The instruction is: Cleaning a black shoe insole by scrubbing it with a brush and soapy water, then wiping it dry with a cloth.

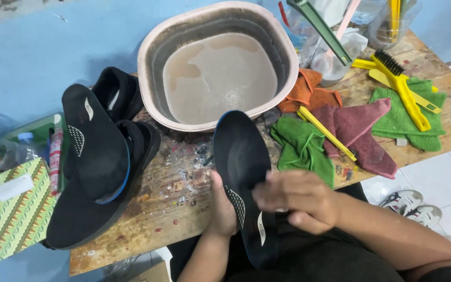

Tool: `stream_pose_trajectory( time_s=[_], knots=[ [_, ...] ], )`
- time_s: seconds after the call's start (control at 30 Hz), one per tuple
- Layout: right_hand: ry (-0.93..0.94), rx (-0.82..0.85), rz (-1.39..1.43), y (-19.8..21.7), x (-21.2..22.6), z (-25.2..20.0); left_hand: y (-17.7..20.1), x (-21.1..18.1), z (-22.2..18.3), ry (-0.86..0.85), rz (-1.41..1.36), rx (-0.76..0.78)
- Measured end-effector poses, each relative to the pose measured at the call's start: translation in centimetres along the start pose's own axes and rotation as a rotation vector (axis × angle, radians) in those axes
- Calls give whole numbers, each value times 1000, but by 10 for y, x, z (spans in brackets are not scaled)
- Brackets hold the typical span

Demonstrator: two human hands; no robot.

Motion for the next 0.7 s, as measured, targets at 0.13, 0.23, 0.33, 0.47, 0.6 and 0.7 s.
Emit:
stream_pose_trajectory(
  time_s=[0.13,0.23,0.33,0.47,0.6,0.7],
  knots=[
    [-248,107,-657,-12,-34,-16,-20,0,1,-132,221,94],
    [-183,152,-487,-15,-11,-2,4,4,7,27,210,-173],
    [-30,40,-167,-3,13,4,18,-1,2,102,85,-266],
    [-192,-203,-374,23,-16,-42,49,-34,-9,-448,-130,-503],
    [-410,-40,-1050,34,-52,-77,-3,-36,-16,-169,-58,57],
    [-455,21,-910,33,-62,-87,-17,-37,-16,-247,-48,105]
  ],
)
Point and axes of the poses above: each hand's wrist, its own z-axis towards the middle knuckle, its own y-axis out of the back of the hand, x = y × z, the point moved 6 cm from there along z, towards the middle knuckle, and after that the axes turned 7 degrees about -x, right-handed, at the moved point
